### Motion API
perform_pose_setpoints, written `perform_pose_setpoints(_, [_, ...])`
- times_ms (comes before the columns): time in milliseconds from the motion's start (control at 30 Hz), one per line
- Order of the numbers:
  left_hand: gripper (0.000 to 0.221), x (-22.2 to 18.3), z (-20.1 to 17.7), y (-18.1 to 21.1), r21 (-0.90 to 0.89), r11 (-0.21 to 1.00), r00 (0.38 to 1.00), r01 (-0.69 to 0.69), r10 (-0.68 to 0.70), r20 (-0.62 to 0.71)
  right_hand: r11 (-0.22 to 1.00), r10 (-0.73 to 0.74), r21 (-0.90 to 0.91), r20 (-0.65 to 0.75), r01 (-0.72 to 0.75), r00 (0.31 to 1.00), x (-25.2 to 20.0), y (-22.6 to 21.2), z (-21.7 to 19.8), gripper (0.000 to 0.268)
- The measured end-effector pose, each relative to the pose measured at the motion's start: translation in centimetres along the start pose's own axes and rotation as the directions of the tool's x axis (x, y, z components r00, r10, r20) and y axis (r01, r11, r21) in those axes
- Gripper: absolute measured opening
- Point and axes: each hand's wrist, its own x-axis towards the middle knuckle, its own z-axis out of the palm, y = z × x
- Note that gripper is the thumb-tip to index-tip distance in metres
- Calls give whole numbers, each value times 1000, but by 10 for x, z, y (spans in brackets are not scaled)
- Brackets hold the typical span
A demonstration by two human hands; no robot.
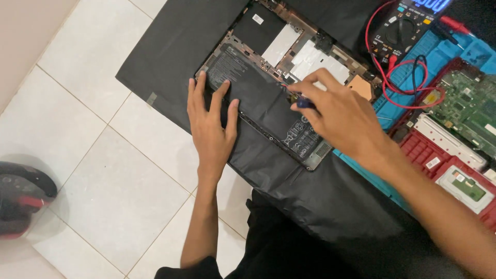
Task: The person removes the battery from a disassembled laptop and places it aside. They then use a screwdriver to remove screws from the motherboard and lift it out of the chassis. Finally, they use a multimeter to test the motherboard's electrical connections.
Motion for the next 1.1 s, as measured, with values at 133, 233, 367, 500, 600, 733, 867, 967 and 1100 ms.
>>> perform_pose_setpoints(133, [34,1,0,2,43,999,999,-30,28,47,977,-44,-206,91,62,995,-23,-4,14,56])
perform_pose_setpoints(233, [37,1,0,1,83,994,996,-66,61,64,935,-116,-326,99,142,988,-40,-3,26,58])
perform_pose_setpoints(367, [40,1,0,1,105,989,992,-103,95,83,880,-110,-451,113,149,987,-61,-9,38,80])
perform_pose_setpoints(500, [39,2,0,0,114,989,991,-97,86,100,848,-269,-501,-129,171,955,-89,3,65,82])
perform_pose_setpoints(600, [39,2,1,-2,127,986,989,-105,90,115,850,-213,-509,-100,134,972,-99,1,67,82])
perform_pose_setpoints(733, [37,1,2,-2,157,982,989,-101,82,120,820,-219,-555,-82,138,972,-101,3,64,71])
perform_pose_setpoints(867, [36,2,2,-1,126,989,992,-73,59,110,822,-207,-554,-75,132,975,-106,4,63,66])
perform_pose_setpoints(967, [36,2,1,0,126,990,993,-67,53,109,843,-211,-526,-134,111,968,-114,7,63,63])
perform_pose_setpoints(1100, [36,2,1,5,124,990,994,-64,52,99,876,-195,-477,-210,73,958,-120,9,64,61])
